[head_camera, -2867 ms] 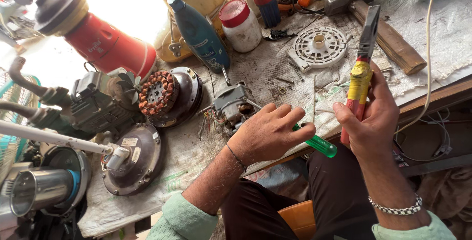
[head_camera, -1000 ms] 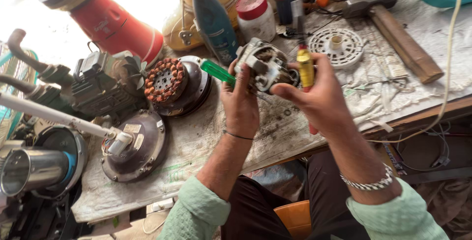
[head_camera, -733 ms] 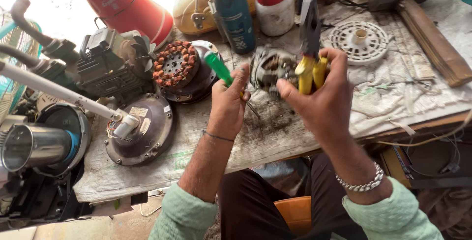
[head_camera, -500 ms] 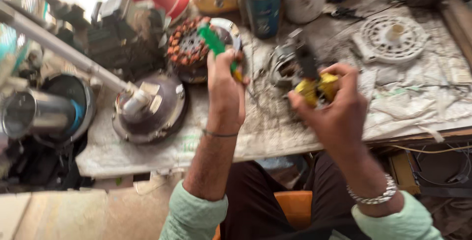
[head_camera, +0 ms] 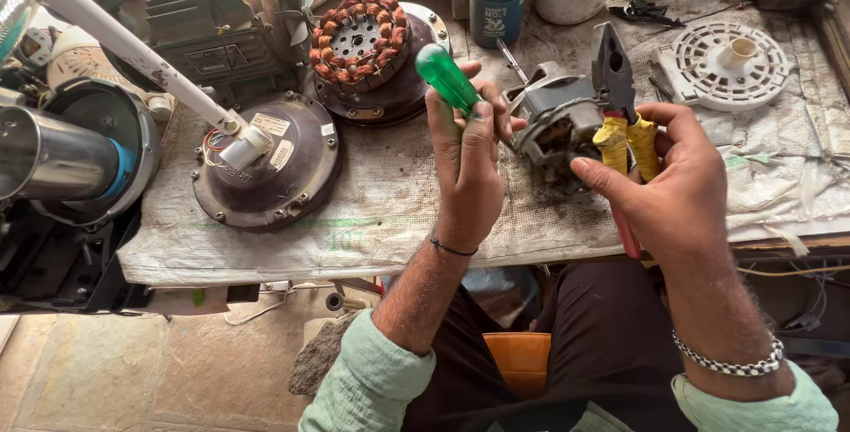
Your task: The person uses a screwdriver and pliers to disassemble and adjust a small electrical motor on a workbench. They remove screws, pry open the housing, and manipulate internal components while other motor parts and tools are visible nearby.
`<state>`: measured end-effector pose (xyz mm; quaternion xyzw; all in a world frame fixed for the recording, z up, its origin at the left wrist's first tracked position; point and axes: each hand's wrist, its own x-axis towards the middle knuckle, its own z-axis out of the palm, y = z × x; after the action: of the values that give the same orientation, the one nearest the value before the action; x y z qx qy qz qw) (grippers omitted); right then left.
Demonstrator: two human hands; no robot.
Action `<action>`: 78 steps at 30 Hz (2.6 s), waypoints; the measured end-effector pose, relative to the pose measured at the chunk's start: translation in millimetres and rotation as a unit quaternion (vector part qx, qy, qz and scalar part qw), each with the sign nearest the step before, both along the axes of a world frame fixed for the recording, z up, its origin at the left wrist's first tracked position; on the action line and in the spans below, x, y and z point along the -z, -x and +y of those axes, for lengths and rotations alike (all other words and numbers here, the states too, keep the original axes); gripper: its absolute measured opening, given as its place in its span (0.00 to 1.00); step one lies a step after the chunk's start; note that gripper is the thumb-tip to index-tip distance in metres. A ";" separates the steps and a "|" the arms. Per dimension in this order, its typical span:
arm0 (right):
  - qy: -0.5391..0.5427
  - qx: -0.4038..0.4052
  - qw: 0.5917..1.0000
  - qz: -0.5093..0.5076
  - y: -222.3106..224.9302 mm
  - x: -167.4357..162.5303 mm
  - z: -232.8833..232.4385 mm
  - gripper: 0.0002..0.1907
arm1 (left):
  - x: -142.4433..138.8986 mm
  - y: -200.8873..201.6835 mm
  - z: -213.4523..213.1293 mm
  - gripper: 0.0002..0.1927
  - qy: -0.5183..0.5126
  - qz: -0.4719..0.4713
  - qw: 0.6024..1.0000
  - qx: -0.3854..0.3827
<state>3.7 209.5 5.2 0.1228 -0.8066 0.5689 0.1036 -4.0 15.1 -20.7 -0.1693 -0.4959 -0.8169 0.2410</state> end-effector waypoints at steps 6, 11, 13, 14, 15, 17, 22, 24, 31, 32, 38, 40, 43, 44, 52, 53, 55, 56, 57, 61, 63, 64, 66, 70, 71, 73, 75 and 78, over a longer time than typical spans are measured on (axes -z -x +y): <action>-0.006 0.003 0.999 -0.032 5.3 -1.5 2.4 0.32 | 9.9 1.9 1.0 0.17 0.027 -0.011 1.000 -0.004; 0.015 0.000 0.999 -0.030 6.7 -1.9 2.0 0.32 | 17.8 1.6 2.0 0.14 -0.005 -0.002 1.000 0.010; 0.023 -0.002 0.999 -0.032 6.0 -3.5 2.7 0.30 | 20.4 2.0 3.2 0.13 -0.009 -0.005 1.000 0.002; 0.029 -0.005 0.999 -0.025 5.3 -4.5 3.8 0.29 | 21.6 1.4 3.6 0.13 -0.010 -0.007 1.000 -0.002; 0.035 -0.006 0.999 -0.019 4.6 -4.9 4.1 0.28 | 22.8 0.6 4.0 0.12 -0.007 -0.004 1.000 -0.011; 0.087 -0.008 0.996 -0.015 3.0 -5.4 7.0 0.26 | 24.6 -0.5 6.0 0.11 -0.002 0.004 1.000 -0.025; 0.177 -0.022 0.984 -0.012 5.6 -4.0 22.2 0.25 | 25.0 -3.5 9.2 0.11 -0.005 0.032 0.998 -0.054; 0.211 -0.060 0.976 0.003 11.4 -5.6 29.5 0.26 | 25.0 -6.8 9.9 0.12 -0.012 0.027 0.998 -0.047; -0.108 -0.095 0.984 0.106 33.9 -33.0 40.6 0.31 | 26.8 -11.9 10.9 0.11 0.020 0.041 0.996 -0.074; -0.156 -0.101 0.971 0.148 38.4 -38.0 37.4 0.28 | 27.2 -11.7 11.1 0.11 0.032 0.051 0.994 -0.086; -0.336 -0.122 0.866 0.350 42.8 -65.8 20.5 0.28 | 28.8 -13.0 11.8 0.10 0.047 0.048 0.994 -0.090; -0.353 -0.115 0.861 0.348 39.4 -72.4 15.8 0.30 | 29.1 -11.2 11.7 0.11 0.044 0.059 0.992 -0.099; -0.328 -0.102 0.883 0.320 32.4 -78.7 11.9 0.33 | 30.7 -11.6 10.4 0.10 0.052 0.055 0.992 -0.102; -0.314 -0.094 0.888 0.323 30.2 -80.0 11.5 0.35 | 31.3 -11.6 10.1 0.10 0.056 0.051 0.992 -0.101; -0.318 -0.075 0.875 0.358 20.4 -87.5 15.9 0.32 | 34.6 -11.2 13.2 0.07 0.093 0.099 0.984 -0.117; -0.328 -0.072 0.870 0.360 19.5 -89.1 17.4 0.33 | 35.2 -10.8 12.8 0.07 0.106 0.100 0.981 -0.125; -0.342 -0.072 0.860 0.371 17.3 -91.5 20.1 0.34 | 37.4 -10.0 12.5 0.06 0.113 0.096 0.981 -0.125; -0.347 -0.075 0.853 0.381 16.6 -92.9 21.5 0.36 | 38.9 -9.3 12.1 0.06 0.117 0.094 0.981 -0.125; -0.352 -0.077 0.847 0.391 16.2 -94.4 22.8 0.37 | 40.6 -8.9 11.8 0.07 0.121 0.097 0.980 -0.124; -0.402 -0.105 0.786 0.458 21.3 -100.0 21.4 0.39 | 49.8 -8.3 11.5 0.12 0.181 0.056 0.967 -0.169; -0.419 -0.123 0.774 0.459 22.9 -102.2 16.6 0.41 | 54.4 -10.1 10.7 0.16 0.212 0.043 0.958 -0.190; -0.423 -0.126 0.768 0.464 23.4 -104.2 13.3 0.39 | 55.8 -10.1 10.6 0.17 0.216 0.056 0.957 -0.187; -0.433 -0.134 0.755 0.475 22.6 -109.8 4.1 0.36 | 56.8 -9.3 10.5 0.19 0.221 0.069 0.955 -0.187; -0.509 -0.120 0.692 0.497 22.8 -142.0 -6.4 0.26 | 53.3 -5.4 10.8 0.15 0.210 0.056 0.958 -0.185; -0.528 -0.106 0.676 0.503 24.8 -154.3 -5.7 0.23 | 52.4 -4.8 11.0 0.12 0.204 0.048 0.961 -0.182; -0.463 -0.129 0.715 0.508 27.6 -173.9 -4.6 0.19 | 52.2 -3.7 11.8 0.09 0.197 0.109 0.958 -0.176; -0.283 -0.191 0.801 0.492 28.3 -184.3 -4.6 0.16 | 55.2 -4.6 12.8 0.07 0.189 0.127 0.959 -0.170; -0.319 -0.256 0.766 0.496 25.2 -170.5 -19.6 0.15 | 59.1 0.4 10.8 0.06 0.205 0.077 0.961 -0.172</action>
<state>-21.5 189.9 175.7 0.6155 -0.7169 0.1438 0.2942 -4.3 25.9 -79.8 -0.1898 -0.6539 -0.6287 0.3756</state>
